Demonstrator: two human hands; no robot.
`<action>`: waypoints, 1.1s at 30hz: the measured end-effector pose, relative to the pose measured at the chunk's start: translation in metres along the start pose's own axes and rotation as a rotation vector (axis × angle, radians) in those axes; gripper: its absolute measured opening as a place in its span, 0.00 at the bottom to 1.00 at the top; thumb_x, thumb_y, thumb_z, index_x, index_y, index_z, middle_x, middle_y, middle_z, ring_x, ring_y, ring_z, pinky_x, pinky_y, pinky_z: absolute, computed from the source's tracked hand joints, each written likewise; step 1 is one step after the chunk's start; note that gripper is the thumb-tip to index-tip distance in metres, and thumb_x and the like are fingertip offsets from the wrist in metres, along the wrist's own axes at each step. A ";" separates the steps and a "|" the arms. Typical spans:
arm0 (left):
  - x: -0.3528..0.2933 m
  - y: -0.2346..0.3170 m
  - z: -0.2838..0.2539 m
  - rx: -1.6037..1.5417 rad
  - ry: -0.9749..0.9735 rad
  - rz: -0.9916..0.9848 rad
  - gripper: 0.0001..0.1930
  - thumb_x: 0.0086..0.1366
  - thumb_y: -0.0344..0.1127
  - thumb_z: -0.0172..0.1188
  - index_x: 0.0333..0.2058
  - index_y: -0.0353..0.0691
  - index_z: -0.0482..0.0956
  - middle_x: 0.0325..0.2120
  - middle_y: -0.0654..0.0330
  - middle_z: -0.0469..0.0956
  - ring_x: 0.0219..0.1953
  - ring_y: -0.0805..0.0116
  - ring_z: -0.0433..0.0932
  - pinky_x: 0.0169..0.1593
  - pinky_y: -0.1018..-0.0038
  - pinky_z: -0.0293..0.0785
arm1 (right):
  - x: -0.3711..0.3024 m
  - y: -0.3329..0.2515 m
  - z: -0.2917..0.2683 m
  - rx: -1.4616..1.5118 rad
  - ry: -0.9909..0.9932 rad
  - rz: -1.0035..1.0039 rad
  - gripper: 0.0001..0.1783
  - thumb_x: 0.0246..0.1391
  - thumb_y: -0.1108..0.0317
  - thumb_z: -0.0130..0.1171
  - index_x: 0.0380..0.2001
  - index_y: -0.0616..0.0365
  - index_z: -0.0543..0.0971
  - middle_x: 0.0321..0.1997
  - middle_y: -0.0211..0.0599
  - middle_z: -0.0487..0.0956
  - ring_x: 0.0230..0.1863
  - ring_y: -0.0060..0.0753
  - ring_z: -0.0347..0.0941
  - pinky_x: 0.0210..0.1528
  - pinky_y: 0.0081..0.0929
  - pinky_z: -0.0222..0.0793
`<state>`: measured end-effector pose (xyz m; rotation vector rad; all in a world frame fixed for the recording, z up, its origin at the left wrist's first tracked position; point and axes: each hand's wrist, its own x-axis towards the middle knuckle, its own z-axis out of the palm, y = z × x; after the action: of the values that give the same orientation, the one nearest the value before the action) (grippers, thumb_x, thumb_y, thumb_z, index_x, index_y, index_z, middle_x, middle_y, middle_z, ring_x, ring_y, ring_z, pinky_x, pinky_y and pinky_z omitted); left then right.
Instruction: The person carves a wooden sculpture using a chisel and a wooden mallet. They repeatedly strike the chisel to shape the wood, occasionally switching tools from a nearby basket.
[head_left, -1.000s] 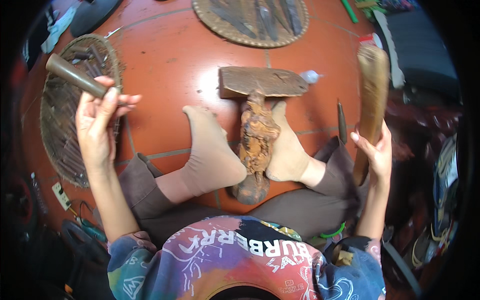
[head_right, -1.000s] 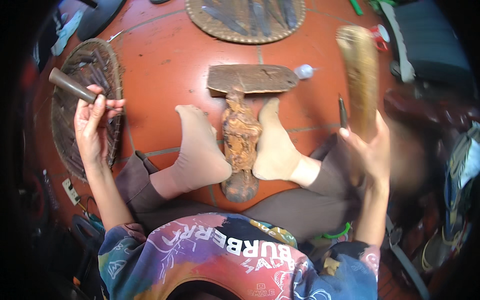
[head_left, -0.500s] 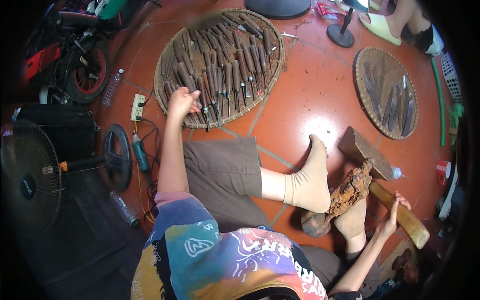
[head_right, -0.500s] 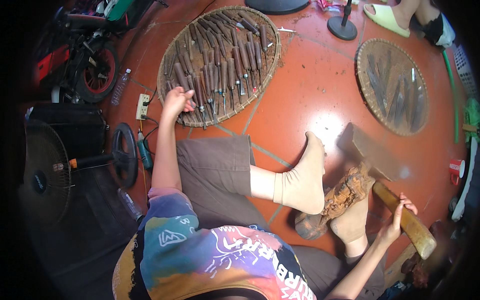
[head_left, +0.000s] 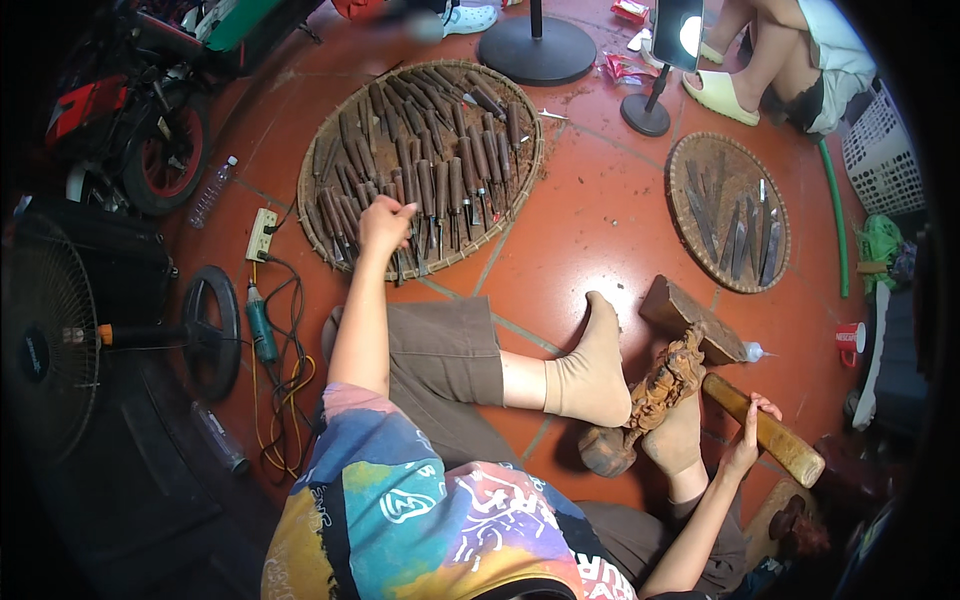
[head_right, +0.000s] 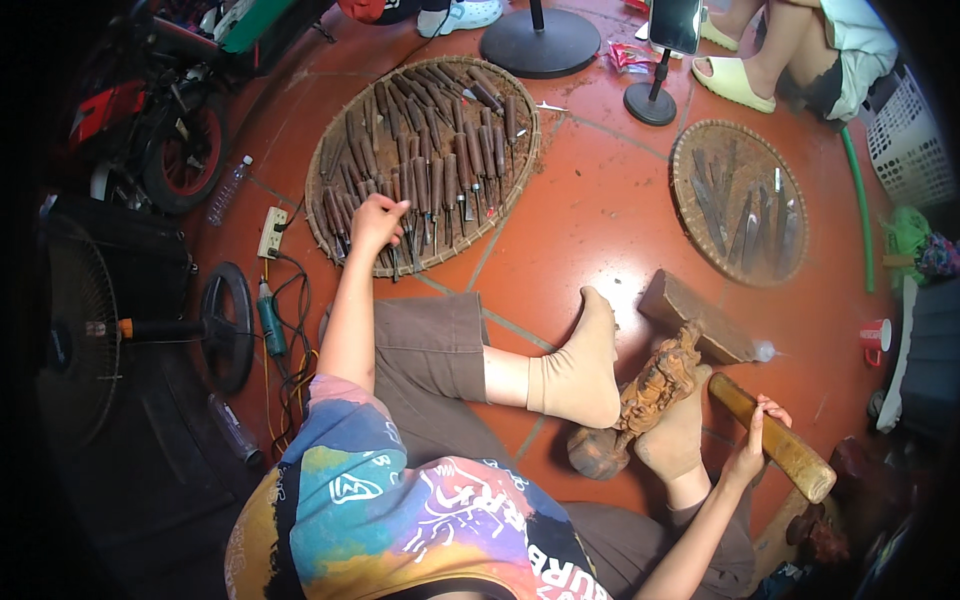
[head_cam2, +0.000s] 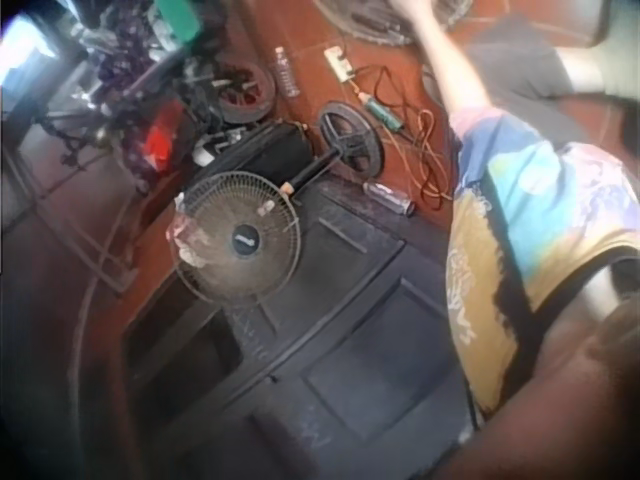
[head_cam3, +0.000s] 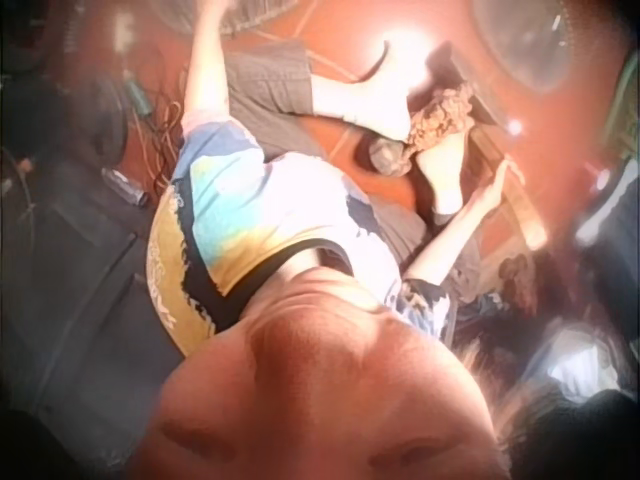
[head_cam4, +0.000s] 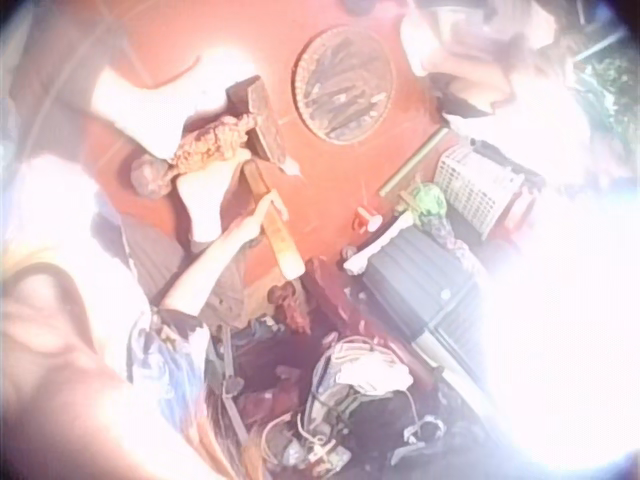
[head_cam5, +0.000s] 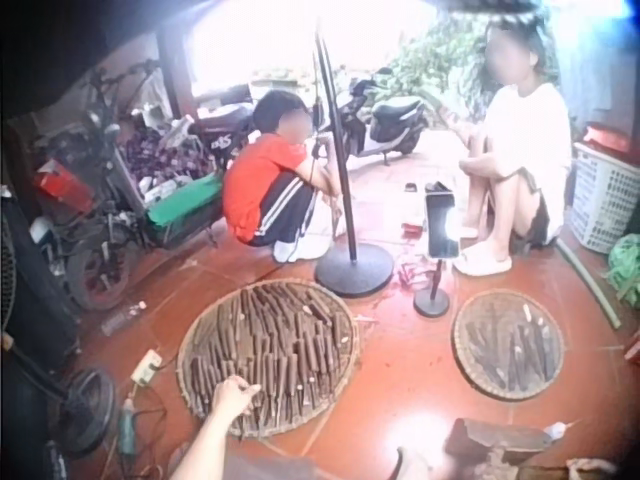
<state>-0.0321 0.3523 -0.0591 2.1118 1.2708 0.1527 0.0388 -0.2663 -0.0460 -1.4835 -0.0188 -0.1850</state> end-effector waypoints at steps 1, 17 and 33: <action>0.003 -0.012 -0.005 -0.068 0.054 -0.013 0.14 0.60 0.42 0.62 0.31 0.34 0.75 0.17 0.56 0.78 0.15 0.71 0.78 0.20 0.75 0.73 | -0.001 0.001 -0.003 -0.016 -0.010 -0.005 0.11 0.54 0.78 0.54 0.39 0.56 0.67 0.39 0.35 0.69 0.50 0.35 0.66 0.61 0.37 0.55; 0.074 0.011 0.007 -0.193 0.385 0.557 0.10 0.55 0.32 0.61 0.36 0.39 0.77 0.28 0.53 0.80 0.32 0.56 0.80 0.39 0.66 0.75 | -0.003 -0.007 0.017 0.043 -0.042 -0.092 0.13 0.49 0.80 0.55 0.35 0.54 0.66 0.34 0.30 0.65 0.41 0.26 0.65 0.55 0.28 0.61; 0.166 0.045 0.051 -0.079 0.062 -0.185 0.19 0.54 0.33 0.64 0.44 0.30 0.77 0.46 0.46 0.76 0.52 0.52 0.72 0.54 0.60 0.70 | -0.016 0.018 0.000 2.244 0.013 1.332 0.11 0.56 0.73 0.43 0.41 0.52 0.73 0.40 0.32 0.73 0.50 0.27 0.64 0.64 0.33 0.49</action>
<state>0.1089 0.4511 -0.1097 1.9249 1.4649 0.1866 0.0252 -0.2634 -0.0658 0.9189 0.5671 0.7371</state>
